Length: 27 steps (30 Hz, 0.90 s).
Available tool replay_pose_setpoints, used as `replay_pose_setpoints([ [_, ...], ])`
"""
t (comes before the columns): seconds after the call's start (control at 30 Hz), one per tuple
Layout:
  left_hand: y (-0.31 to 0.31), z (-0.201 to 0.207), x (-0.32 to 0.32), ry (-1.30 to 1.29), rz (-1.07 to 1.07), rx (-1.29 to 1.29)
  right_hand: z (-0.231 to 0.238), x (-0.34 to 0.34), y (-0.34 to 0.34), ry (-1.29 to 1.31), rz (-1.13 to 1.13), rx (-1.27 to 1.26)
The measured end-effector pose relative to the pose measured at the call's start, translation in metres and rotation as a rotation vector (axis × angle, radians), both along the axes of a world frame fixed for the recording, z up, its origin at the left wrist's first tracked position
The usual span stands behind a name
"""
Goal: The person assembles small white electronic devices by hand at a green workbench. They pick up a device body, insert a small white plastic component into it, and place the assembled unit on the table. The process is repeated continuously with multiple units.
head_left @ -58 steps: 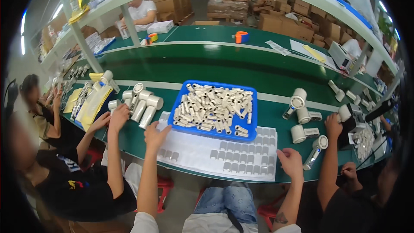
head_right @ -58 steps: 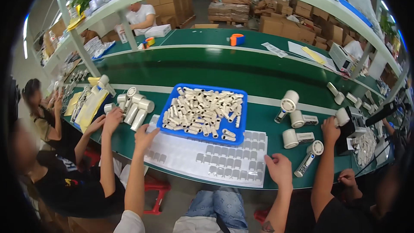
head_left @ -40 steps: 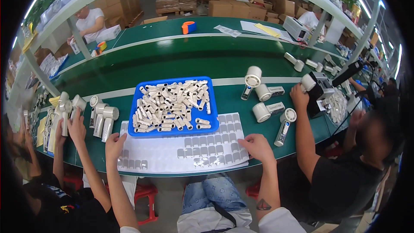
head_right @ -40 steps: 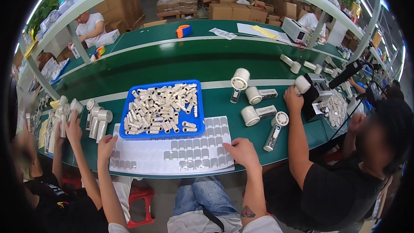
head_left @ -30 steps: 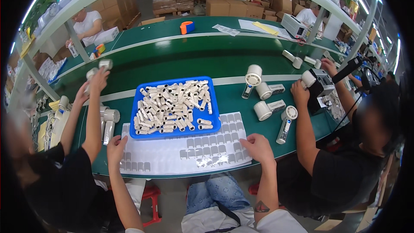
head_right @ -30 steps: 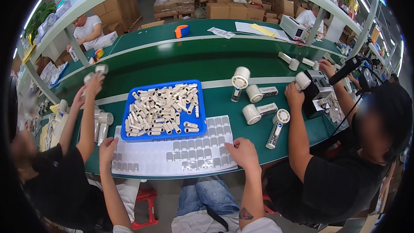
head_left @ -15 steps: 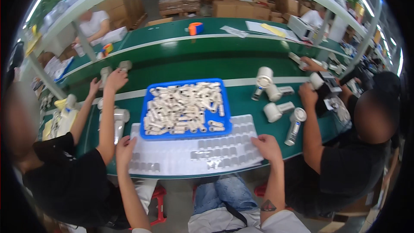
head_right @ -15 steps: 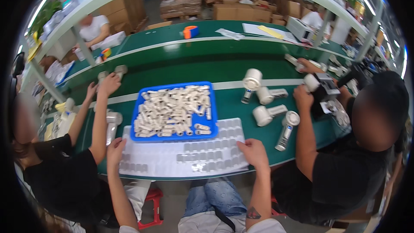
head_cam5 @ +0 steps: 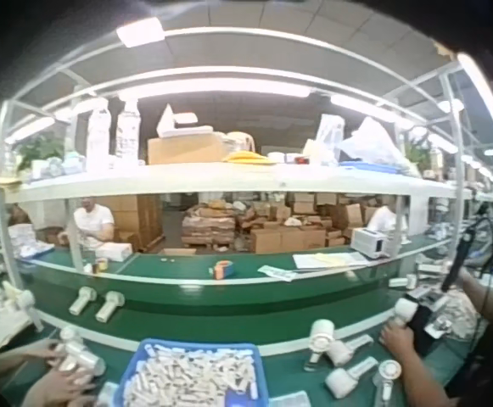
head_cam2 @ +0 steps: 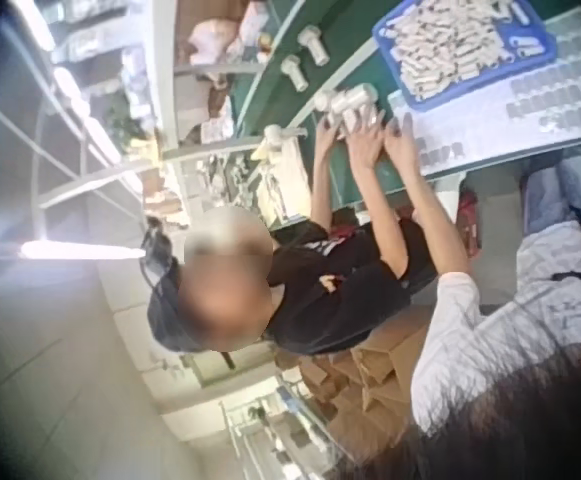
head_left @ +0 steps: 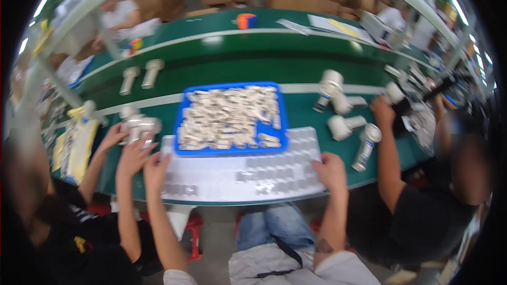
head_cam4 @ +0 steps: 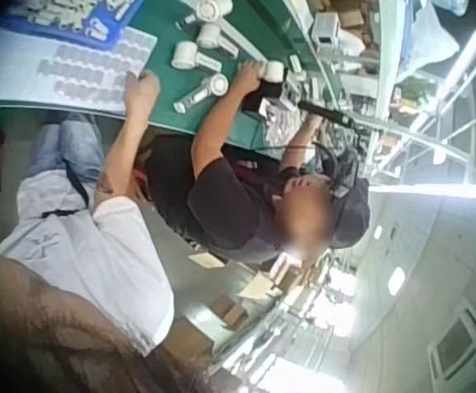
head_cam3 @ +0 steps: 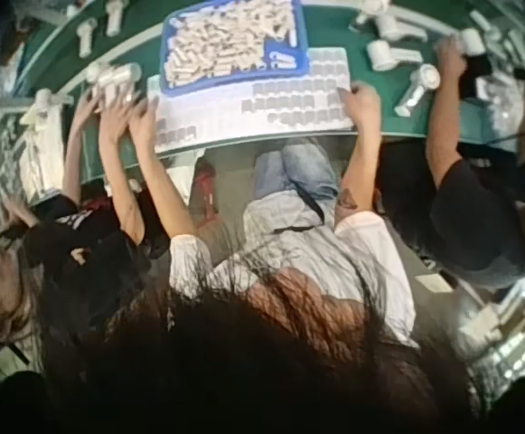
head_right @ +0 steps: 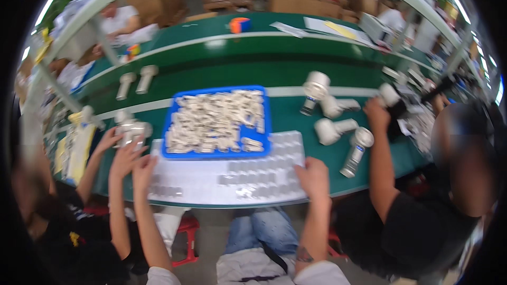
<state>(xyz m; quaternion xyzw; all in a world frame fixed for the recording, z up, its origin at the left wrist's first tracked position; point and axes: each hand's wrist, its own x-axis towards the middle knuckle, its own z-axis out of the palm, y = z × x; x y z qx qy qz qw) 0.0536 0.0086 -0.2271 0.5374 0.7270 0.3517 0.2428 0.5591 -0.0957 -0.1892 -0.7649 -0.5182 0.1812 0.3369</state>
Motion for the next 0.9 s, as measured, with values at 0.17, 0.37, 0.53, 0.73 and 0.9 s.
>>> replay_pose_setpoints([
  [0.17,-0.011,0.009,0.012,-0.185,0.058,0.030,0.008,-0.009,-0.007,0.052,-0.086,0.032],
  [0.37,-0.016,0.021,0.017,-0.210,0.046,0.017,0.021,-0.010,-0.006,0.139,-0.064,-0.078],
  [0.53,-0.020,0.025,0.020,-0.220,0.067,0.004,0.016,-0.019,-0.007,0.180,-0.085,-0.080],
  [0.73,-0.012,0.015,0.004,-0.298,0.033,0.003,-0.009,-0.020,-0.014,-0.070,-0.133,0.096],
  [0.9,-0.018,0.039,0.010,-0.323,0.104,-0.059,0.020,-0.019,-0.009,0.038,-0.104,-0.055],
])
